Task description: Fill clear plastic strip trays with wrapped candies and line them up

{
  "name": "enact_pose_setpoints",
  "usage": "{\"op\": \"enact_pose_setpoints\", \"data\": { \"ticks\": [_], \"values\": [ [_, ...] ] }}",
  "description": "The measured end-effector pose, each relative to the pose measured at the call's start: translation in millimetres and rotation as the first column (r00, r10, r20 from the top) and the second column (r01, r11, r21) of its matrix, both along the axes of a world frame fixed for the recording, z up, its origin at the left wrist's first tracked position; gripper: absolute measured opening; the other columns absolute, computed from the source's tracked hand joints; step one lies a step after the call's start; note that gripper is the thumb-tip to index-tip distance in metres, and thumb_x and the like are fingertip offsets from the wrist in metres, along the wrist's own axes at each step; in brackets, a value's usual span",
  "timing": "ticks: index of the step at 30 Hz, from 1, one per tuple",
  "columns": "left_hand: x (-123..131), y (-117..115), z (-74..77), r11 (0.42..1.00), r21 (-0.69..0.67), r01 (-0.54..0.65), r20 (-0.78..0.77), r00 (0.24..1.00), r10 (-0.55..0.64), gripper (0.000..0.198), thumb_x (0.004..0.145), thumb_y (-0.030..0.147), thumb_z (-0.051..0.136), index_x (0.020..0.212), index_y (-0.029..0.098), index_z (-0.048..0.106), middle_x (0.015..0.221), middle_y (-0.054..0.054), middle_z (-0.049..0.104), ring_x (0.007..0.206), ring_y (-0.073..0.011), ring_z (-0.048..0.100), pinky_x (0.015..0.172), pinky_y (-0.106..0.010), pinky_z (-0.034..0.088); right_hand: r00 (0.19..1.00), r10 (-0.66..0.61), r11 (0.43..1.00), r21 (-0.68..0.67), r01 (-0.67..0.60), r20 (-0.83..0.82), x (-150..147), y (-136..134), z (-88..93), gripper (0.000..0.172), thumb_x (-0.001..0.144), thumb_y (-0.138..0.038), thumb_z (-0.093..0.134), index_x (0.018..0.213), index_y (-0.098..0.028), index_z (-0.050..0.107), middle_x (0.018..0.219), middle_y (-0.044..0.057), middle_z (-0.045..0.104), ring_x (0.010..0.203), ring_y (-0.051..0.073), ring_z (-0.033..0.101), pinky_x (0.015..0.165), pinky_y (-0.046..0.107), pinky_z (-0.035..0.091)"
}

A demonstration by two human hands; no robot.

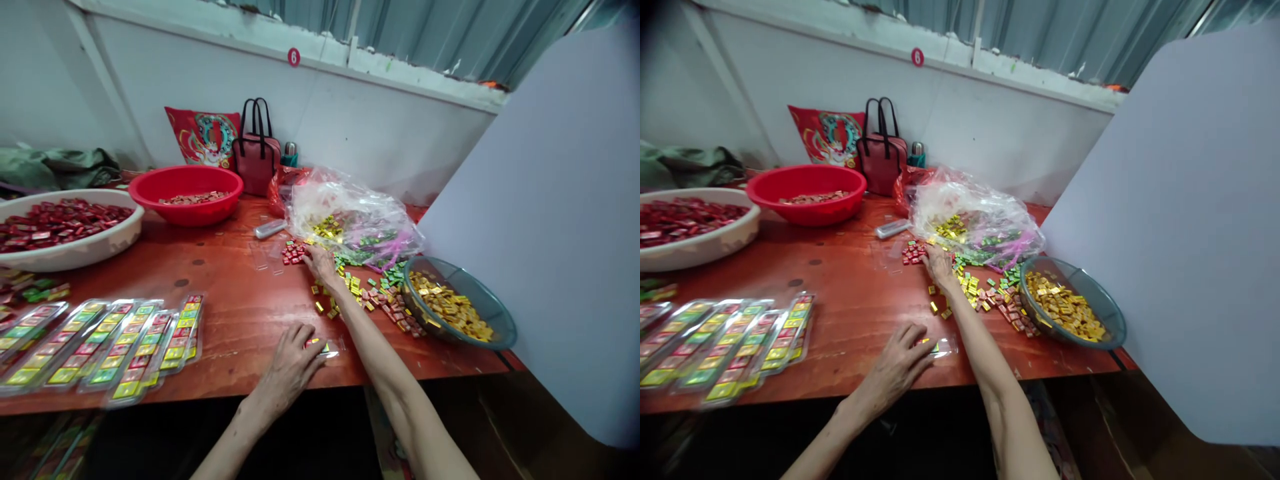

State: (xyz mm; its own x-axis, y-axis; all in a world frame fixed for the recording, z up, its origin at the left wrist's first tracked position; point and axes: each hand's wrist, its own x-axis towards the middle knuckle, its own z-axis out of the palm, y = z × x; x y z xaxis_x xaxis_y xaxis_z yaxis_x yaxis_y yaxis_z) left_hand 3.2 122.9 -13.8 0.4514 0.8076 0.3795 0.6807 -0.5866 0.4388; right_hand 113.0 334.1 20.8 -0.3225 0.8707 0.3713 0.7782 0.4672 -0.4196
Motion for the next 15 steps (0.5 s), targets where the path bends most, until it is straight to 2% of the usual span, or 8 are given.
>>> {"op": "enact_pose_setpoints", "data": {
  "ticks": [4,7,9,12,15],
  "values": [
    [0,1,-1.3,1.000,-0.003,0.008,-0.002,1.000,-0.008,0.020,0.093,0.029,0.052,0.109,0.023,0.061,0.115,-0.009,0.055,0.107,-0.0255,0.047,0.092,-0.043,0.046,0.999,0.044,0.999,-0.016,-0.045,-0.004,-5,12,-8.8,0.008,0.083,-0.014,0.058,0.088,-0.013,0.063,0.094,0.009,0.059,0.080,0.017,0.048,0.069,0.026,0.034],
    [0,2,-1.4,1.000,0.002,0.014,-0.004,1.000,-0.014,0.019,0.093,0.029,0.051,0.108,0.021,0.062,0.114,-0.010,0.055,0.105,-0.0253,0.047,0.092,-0.042,0.045,0.995,0.093,0.995,-0.034,-0.094,-0.027,-2,12,-4.1,0.010,0.078,-0.006,0.056,0.079,-0.014,0.061,0.088,0.005,0.059,0.079,0.015,0.049,0.071,0.024,0.035],
    [0,2,-0.7,1.000,0.012,0.016,-0.003,1.000,-0.016,0.019,0.094,0.028,0.051,0.107,0.021,0.062,0.115,-0.010,0.055,0.106,-0.0254,0.046,0.092,-0.043,0.045,0.993,0.103,0.993,-0.046,-0.105,-0.056,7,3,2.5,0.012,0.076,-0.005,0.054,0.075,-0.015,0.059,0.080,0.001,0.058,0.076,0.014,0.049,0.070,0.023,0.036],
    [0,1,1.9,1.000,0.012,0.017,-0.014,1.000,-0.017,0.021,0.094,0.028,0.050,0.110,0.021,0.062,0.115,-0.010,0.054,0.106,-0.0256,0.046,0.092,-0.043,0.045,0.990,0.065,0.996,-0.052,-0.072,-0.127,31,-37,13.0,0.008,0.081,-0.013,0.051,0.082,-0.016,0.059,0.075,-0.001,0.057,0.069,0.012,0.050,0.065,0.022,0.038],
    [-1,1,3.7,1.000,0.015,0.021,-0.021,1.000,-0.021,0.024,0.094,0.029,0.050,0.113,0.021,0.062,0.112,-0.010,0.055,0.104,-0.0252,0.047,0.092,-0.044,0.044,0.944,-0.004,0.993,-0.109,-0.034,-0.330,60,-105,15.0,0.009,0.085,-0.023,0.052,0.084,-0.018,0.059,0.074,-0.002,0.060,0.066,0.012,0.053,0.063,0.022,0.040]
  ]
}}
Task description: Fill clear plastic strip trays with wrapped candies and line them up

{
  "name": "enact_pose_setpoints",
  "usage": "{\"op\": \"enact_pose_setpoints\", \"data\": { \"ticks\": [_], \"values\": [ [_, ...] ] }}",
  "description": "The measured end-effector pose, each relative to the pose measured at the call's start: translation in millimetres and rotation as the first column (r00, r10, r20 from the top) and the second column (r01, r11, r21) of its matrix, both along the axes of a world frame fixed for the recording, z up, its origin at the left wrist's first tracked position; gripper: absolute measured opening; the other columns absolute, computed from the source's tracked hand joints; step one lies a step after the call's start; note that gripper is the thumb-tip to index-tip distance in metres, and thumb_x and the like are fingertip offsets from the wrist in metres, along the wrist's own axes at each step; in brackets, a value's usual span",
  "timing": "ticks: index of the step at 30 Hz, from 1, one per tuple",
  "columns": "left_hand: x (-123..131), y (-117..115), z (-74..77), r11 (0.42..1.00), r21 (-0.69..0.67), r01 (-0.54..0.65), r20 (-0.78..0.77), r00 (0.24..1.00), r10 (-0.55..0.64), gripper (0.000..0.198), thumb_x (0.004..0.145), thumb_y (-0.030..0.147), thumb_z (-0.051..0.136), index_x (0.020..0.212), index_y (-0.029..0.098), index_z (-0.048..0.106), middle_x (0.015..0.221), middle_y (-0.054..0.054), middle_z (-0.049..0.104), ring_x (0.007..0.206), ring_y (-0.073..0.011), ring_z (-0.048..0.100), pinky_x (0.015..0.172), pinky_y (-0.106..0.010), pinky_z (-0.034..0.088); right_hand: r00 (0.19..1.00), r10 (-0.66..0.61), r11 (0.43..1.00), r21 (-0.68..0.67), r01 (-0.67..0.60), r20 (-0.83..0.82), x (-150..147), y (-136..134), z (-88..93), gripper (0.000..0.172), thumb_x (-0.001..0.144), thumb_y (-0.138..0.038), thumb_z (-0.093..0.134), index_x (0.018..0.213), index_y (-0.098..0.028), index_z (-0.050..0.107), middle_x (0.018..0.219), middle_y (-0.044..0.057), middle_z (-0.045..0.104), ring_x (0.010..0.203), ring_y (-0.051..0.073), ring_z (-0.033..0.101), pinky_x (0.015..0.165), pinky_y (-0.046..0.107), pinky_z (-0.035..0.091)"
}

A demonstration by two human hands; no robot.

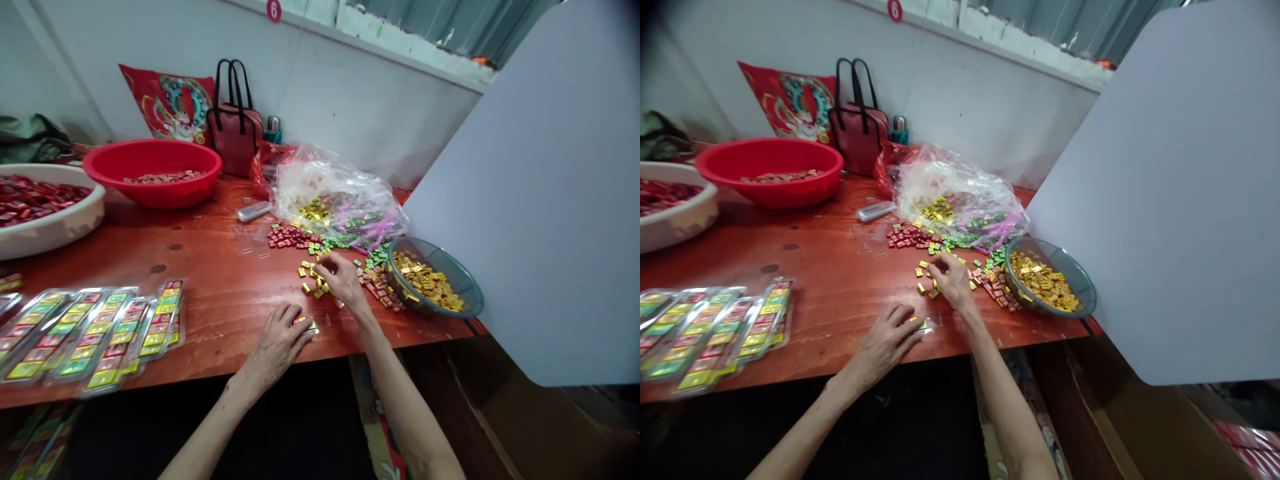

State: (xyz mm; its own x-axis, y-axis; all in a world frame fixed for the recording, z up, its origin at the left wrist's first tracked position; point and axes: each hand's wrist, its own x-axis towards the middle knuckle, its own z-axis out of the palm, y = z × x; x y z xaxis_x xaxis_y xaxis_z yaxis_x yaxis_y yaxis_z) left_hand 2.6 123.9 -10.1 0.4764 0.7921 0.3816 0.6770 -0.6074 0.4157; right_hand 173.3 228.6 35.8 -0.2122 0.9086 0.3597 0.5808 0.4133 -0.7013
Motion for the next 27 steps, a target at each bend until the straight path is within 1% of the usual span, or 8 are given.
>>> {"op": "enact_pose_setpoints", "data": {
  "ticks": [4,7,12,16,18,20,24,27],
  "values": [
    [0,2,-3.3,1.000,0.019,0.012,0.016,1.000,-0.012,0.025,0.093,0.030,0.051,0.114,0.022,0.062,0.112,-0.010,0.057,0.104,-0.0247,0.048,0.092,-0.043,0.045,0.991,-0.111,0.989,-0.108,0.103,-0.068,14,-83,-19.0,0.010,0.088,-0.024,0.052,0.085,-0.020,0.061,0.078,-0.001,0.062,0.069,0.013,0.055,0.065,0.023,0.041],
    [-1,4,-8.2,0.999,0.051,0.010,0.019,1.000,-0.011,0.025,0.094,0.029,0.051,0.114,0.022,0.063,0.112,-0.009,0.058,0.105,-0.0246,0.048,0.093,-0.042,0.044,0.969,-0.244,0.969,-0.028,0.245,0.039,5,-109,-36.9,0.010,0.087,-0.021,0.053,0.080,-0.020,0.060,0.081,0.001,0.062,0.075,0.016,0.054,0.070,0.026,0.040],
    [-1,5,-15.8,0.992,0.124,0.016,-0.049,0.999,-0.010,0.029,0.096,0.030,0.046,0.119,0.019,0.061,0.117,-0.010,0.061,0.107,-0.0255,0.049,0.095,-0.043,0.043,0.900,-0.381,0.924,0.126,0.362,0.209,-16,-110,-46.7,0.010,0.087,-0.017,0.053,0.081,-0.019,0.060,0.085,0.004,0.063,0.083,0.020,0.053,0.077,0.031,0.039],
    [0,5,-19.4,0.979,0.202,-0.022,-0.109,0.993,0.045,0.039,0.094,0.031,0.049,0.132,0.020,0.052,0.126,-0.010,0.060,0.115,-0.0277,0.047,0.096,-0.043,0.041,0.953,-0.285,0.958,0.075,0.278,0.106,-15,-111,-42.5,0.012,0.088,-0.015,0.051,0.083,-0.019,0.060,0.085,0.003,0.064,0.082,0.018,0.055,0.075,0.028,0.041],
    [0,4,-19.2,0.974,0.226,-0.018,-0.146,0.988,0.053,0.036,0.093,0.031,0.051,0.129,0.026,0.055,0.126,-0.007,0.061,0.113,-0.0282,0.048,0.094,-0.043,0.041,0.976,-0.215,0.976,0.030,0.215,0.017,0,-112,-39.0,0.013,0.090,-0.016,0.049,0.085,-0.019,0.061,0.084,0.002,0.063,0.080,0.016,0.056,0.072,0.025,0.042],
    [-1,4,-17.8,0.972,0.235,-0.004,-0.170,0.984,0.045,0.030,0.093,0.029,0.053,0.121,0.028,0.060,0.124,-0.006,0.062,0.111,-0.0285,0.049,0.092,-0.043,0.042,0.963,-0.271,0.962,0.036,0.270,0.000,26,-109,-36.5,0.015,0.091,-0.020,0.047,0.089,-0.019,0.062,0.085,0.002,0.062,0.076,0.015,0.057,0.069,0.024,0.043],
    [0,5,-15.3,0.972,0.236,0.014,-0.163,0.986,0.026,0.026,0.093,0.028,0.052,0.117,0.027,0.062,0.122,-0.007,0.062,0.109,-0.0286,0.049,0.090,-0.043,0.042,0.769,-0.613,0.787,0.229,0.573,0.184,90,-95,-40.3,0.023,0.091,-0.026,0.047,0.104,-0.018,0.065,0.096,0.009,0.060,0.085,0.021,0.056,0.077,0.031,0.043],
    [0,5,-14.4,0.971,0.241,0.011,-0.151,0.988,0.027,0.026,0.093,0.029,0.051,0.116,0.027,0.063,0.122,-0.008,0.062,0.110,-0.0292,0.049,0.089,-0.044,0.043,0.711,-0.632,0.775,0.262,0.575,0.308,122,-82,-47.5,0.025,0.090,-0.025,0.047,0.106,-0.018,0.066,0.099,0.011,0.060,0.089,0.024,0.056,0.078,0.034,0.044]
  ]
}}
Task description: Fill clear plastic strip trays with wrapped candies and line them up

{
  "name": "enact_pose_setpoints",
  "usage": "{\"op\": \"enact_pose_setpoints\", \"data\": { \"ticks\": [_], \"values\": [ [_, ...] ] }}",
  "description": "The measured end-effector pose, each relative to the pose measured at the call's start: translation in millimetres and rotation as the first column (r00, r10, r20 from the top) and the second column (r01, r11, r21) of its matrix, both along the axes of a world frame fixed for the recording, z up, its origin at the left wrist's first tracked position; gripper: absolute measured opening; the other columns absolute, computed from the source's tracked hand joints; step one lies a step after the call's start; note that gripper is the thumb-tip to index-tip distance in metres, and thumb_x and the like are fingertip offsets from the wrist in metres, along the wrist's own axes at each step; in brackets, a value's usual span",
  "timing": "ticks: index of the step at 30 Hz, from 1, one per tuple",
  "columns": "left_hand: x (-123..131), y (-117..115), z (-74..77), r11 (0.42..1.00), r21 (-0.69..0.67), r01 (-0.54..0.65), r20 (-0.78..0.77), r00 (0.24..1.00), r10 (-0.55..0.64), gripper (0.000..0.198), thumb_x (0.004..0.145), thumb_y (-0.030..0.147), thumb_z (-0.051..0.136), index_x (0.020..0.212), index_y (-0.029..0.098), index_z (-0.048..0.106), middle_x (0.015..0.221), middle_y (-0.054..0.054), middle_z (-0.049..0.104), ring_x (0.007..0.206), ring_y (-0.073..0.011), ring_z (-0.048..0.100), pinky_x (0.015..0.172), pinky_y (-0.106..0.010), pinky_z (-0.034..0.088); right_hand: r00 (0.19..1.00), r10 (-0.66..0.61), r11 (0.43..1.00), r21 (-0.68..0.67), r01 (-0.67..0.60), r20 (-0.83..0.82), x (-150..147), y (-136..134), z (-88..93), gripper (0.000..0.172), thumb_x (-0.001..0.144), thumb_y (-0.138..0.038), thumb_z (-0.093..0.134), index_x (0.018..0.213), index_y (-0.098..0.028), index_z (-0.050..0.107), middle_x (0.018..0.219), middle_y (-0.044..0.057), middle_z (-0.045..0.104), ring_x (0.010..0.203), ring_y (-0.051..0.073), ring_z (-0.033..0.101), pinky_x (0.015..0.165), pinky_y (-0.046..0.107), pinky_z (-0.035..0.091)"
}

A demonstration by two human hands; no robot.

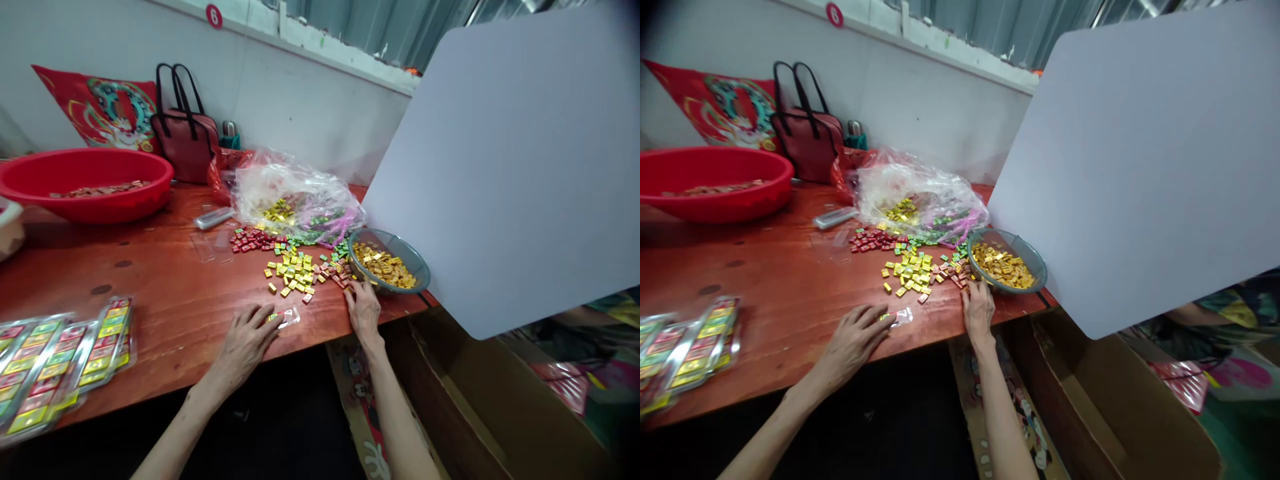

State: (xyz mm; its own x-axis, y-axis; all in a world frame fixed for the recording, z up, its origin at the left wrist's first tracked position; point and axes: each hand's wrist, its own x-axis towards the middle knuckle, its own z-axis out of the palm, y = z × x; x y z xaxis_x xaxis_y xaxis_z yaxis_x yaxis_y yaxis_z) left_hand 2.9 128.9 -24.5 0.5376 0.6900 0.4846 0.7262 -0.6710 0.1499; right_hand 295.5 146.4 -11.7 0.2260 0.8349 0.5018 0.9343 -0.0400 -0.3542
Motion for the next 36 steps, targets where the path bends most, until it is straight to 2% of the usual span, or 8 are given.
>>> {"op": "enact_pose_setpoints", "data": {
  "ticks": [5,8,11,15,19,26,32,36],
  "values": [
    [-1,0,0.3,0.998,-0.070,0.008,0.048,0.999,-0.005,0.030,0.093,0.030,0.051,0.121,0.024,0.060,0.124,-0.010,0.060,0.113,-0.0285,0.048,0.094,-0.045,0.043,0.970,0.156,0.987,0.002,-0.158,-0.184,11,5,-0.6,0.022,0.089,-0.026,0.049,0.098,-0.017,0.067,0.093,0.009,0.061,0.082,0.021,0.058,0.078,0.033,0.046],
    [-3,-1,-0.4,0.992,-0.126,0.013,0.114,0.993,0.001,0.044,0.093,0.033,0.052,0.134,0.017,0.049,0.129,-0.013,0.056,0.119,-0.0277,0.045,0.099,-0.044,0.042,0.887,0.242,0.967,0.022,-0.254,-0.393,2,-3,5.6,0.017,0.086,-0.029,0.056,0.095,-0.018,0.065,0.091,0.006,0.062,0.076,0.017,0.059,0.073,0.030,0.048],
    [-4,-1,-0.2,0.987,-0.159,0.017,0.120,0.993,0.003,0.049,0.093,0.035,0.052,0.137,0.017,0.044,0.132,-0.013,0.054,0.121,-0.0276,0.044,0.101,-0.046,0.041,0.815,0.300,0.944,0.031,-0.329,-0.496,-15,-11,10.8,0.015,0.085,-0.032,0.058,0.088,-0.019,0.064,0.087,0.004,0.062,0.075,0.016,0.059,0.069,0.026,0.048],
    [-3,-1,1.6,0.991,-0.131,0.001,0.064,0.998,0.008,0.033,0.094,0.034,0.049,0.124,0.022,0.058,0.129,-0.011,0.057,0.119,-0.0289,0.045,0.100,-0.050,0.041,0.832,0.332,0.929,0.004,-0.369,-0.445,-33,-14,14.8,0.017,0.086,-0.030,0.057,0.076,-0.018,0.063,0.079,0.003,0.060,0.071,0.015,0.057,0.067,0.027,0.045],
    [-2,-1,2.1,0.995,-0.097,0.003,0.056,0.998,0.003,0.029,0.095,0.031,0.047,0.118,0.022,0.062,0.125,-0.010,0.059,0.116,-0.0283,0.045,0.098,-0.049,0.042,0.829,0.375,0.901,-0.049,-0.431,-0.414,-32,-15,18.9,0.017,0.087,-0.030,0.056,0.078,-0.018,0.064,0.081,0.003,0.059,0.069,0.015,0.056,0.066,0.027,0.046],
    [-1,-1,4.8,0.994,-0.105,0.003,0.065,0.998,0.004,0.029,0.094,0.030,0.049,0.118,0.022,0.063,0.123,-0.011,0.060,0.115,-0.0282,0.047,0.096,-0.046,0.044,0.897,0.199,0.973,-0.031,-0.229,-0.394,-22,-18,16.7,0.021,0.088,-0.035,0.054,0.084,-0.018,0.064,0.083,0.004,0.063,0.073,0.016,0.059,0.068,0.028,0.046],
    [-1,0,3.2,0.995,-0.096,-0.001,0.064,0.998,0.007,0.029,0.095,0.031,0.048,0.118,0.022,0.063,0.124,-0.011,0.059,0.115,-0.0290,0.046,0.096,-0.048,0.044,0.989,0.105,0.987,-0.113,-0.116,-0.102,-39,-10,8.9,0.023,0.085,-0.042,0.060,0.082,-0.020,0.064,0.084,0.003,0.063,0.078,0.018,0.058,0.070,0.029,0.040],
    [-1,0,1.3,0.995,-0.101,-0.007,0.078,0.997,0.015,0.029,0.095,0.033,0.048,0.117,0.023,0.064,0.125,-0.011,0.059,0.117,-0.0293,0.046,0.096,-0.048,0.044,0.981,0.142,0.976,-0.149,-0.161,-0.131,-40,0,8.2,0.013,0.084,-0.031,0.059,0.083,-0.019,0.065,0.085,0.004,0.060,0.075,0.016,0.057,0.069,0.027,0.042]
  ]
}}
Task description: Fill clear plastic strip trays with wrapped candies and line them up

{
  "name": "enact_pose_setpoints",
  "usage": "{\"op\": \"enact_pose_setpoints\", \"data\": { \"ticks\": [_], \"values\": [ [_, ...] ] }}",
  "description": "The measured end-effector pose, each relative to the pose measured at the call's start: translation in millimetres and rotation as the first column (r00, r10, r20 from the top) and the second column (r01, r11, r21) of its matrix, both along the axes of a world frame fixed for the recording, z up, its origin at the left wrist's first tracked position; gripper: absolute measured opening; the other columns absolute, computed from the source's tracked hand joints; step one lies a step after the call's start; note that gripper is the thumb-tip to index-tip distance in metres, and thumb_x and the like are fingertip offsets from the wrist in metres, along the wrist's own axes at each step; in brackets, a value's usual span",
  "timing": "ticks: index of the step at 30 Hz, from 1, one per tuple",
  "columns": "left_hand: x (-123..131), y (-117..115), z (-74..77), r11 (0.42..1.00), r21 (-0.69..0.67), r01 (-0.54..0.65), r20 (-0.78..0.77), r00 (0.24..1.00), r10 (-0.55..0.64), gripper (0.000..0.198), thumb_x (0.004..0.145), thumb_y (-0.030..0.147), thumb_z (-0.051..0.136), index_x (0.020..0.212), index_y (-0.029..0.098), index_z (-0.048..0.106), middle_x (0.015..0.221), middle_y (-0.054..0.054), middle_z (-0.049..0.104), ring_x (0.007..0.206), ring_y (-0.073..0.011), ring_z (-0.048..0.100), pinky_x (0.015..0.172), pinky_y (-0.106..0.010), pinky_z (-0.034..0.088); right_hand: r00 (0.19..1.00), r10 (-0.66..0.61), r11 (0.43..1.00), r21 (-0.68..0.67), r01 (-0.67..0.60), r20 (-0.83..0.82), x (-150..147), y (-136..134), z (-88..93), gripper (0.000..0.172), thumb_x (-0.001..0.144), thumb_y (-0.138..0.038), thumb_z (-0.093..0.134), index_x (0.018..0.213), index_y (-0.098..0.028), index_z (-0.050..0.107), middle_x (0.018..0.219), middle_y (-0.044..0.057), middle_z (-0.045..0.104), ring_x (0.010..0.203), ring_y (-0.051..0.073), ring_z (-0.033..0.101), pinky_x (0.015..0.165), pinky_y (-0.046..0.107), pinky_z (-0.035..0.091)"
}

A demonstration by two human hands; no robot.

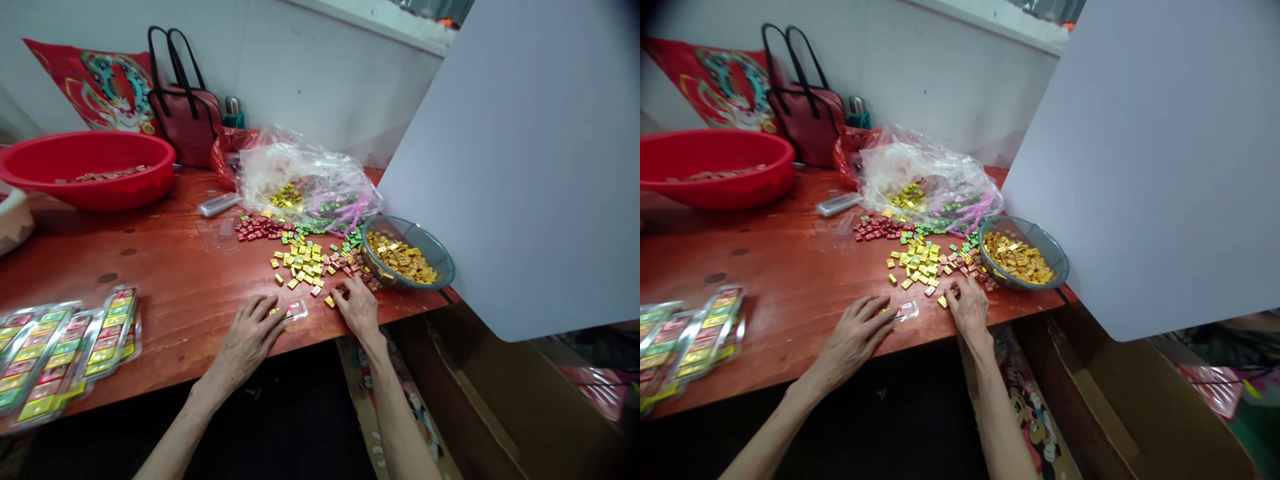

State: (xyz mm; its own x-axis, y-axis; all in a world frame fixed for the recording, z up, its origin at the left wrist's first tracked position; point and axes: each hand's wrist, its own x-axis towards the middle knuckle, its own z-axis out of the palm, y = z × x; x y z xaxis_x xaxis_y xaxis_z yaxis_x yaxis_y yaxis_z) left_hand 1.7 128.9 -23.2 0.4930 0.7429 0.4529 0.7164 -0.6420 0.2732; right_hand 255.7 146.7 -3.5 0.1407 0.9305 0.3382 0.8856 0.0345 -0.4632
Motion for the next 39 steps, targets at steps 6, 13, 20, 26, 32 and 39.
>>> {"op": "enact_pose_setpoints", "data": {
  "ticks": [6,13,20,26,32,39],
  "values": [
    [1,0,1.7,1.000,-0.013,-0.004,-0.005,1.000,0.004,0.029,0.095,0.032,0.049,0.118,0.023,0.063,0.125,-0.011,0.059,0.116,-0.0291,0.046,0.096,-0.048,0.044,0.934,0.200,0.980,0.042,-0.197,-0.297,3,3,3.2,0.017,0.082,-0.020,0.054,0.096,-0.019,0.064,0.095,0.005,0.060,0.072,0.014,0.060,0.070,0.027,0.050],
    [1,0,2.4,1.000,-0.004,-0.012,-0.012,1.000,0.012,0.029,0.095,0.033,0.047,0.116,0.024,0.064,0.124,-0.011,0.060,0.114,-0.0292,0.048,0.093,-0.048,0.045,0.860,0.255,0.966,0.087,-0.242,-0.442,-13,-10,16.5,0.024,0.083,-0.020,0.054,0.106,-0.020,0.063,0.099,0.005,0.062,0.084,0.016,0.062,0.076,0.028,0.054],
    [1,0,2.3,1.000,-0.016,-0.014,-0.008,1.000,0.014,0.031,0.095,0.034,0.047,0.119,0.024,0.063,0.125,-0.012,0.060,0.115,-0.0301,0.047,0.094,-0.049,0.045,0.816,0.364,0.924,0.067,-0.376,-0.450,-41,-20,20.8,0.023,0.085,-0.018,0.054,0.107,-0.021,0.062,0.097,0.004,0.063,0.083,0.015,0.062,0.076,0.026,0.052],
    [2,-1,-1.0,0.999,-0.050,-0.015,0.022,1.000,0.016,0.031,0.096,0.034,0.046,0.118,0.023,0.063,0.128,-0.012,0.058,0.119,-0.0293,0.047,0.098,-0.050,0.043,0.871,0.395,0.918,0.086,-0.388,-0.292,-66,-22,1.1,0.009,0.089,-0.021,0.056,0.090,-0.021,0.065,0.087,0.004,0.064,0.085,0.018,0.059,0.079,0.030,0.049],
    [0,-6,3.0,0.990,-0.144,-0.011,0.084,0.996,0.023,0.035,0.094,0.032,0.049,0.127,0.019,0.054,0.132,-0.013,0.054,0.125,-0.0283,0.044,0.104,-0.051,0.039,0.908,0.398,0.908,0.194,-0.370,-0.133,-71,-26,-14.3,0.020,0.095,-0.024,0.047,0.093,-0.023,0.066,0.091,0.006,0.064,0.090,0.020,0.057,0.084,0.035,0.047],
    [-5,-15,21.3,0.995,-0.099,-0.022,0.300,0.953,0.051,0.035,0.091,0.033,0.056,0.123,0.019,0.055,0.129,-0.013,0.056,0.130,-0.0281,0.040,0.108,-0.052,0.036,0.970,0.244,0.954,0.185,-0.237,-0.017,-63,-25,-23.0,0.027,0.093,-0.040,0.048,0.102,-0.020,0.064,0.090,0.009,0.062,0.084,0.025,0.055,0.077,0.040,0.044]
  ]
}}
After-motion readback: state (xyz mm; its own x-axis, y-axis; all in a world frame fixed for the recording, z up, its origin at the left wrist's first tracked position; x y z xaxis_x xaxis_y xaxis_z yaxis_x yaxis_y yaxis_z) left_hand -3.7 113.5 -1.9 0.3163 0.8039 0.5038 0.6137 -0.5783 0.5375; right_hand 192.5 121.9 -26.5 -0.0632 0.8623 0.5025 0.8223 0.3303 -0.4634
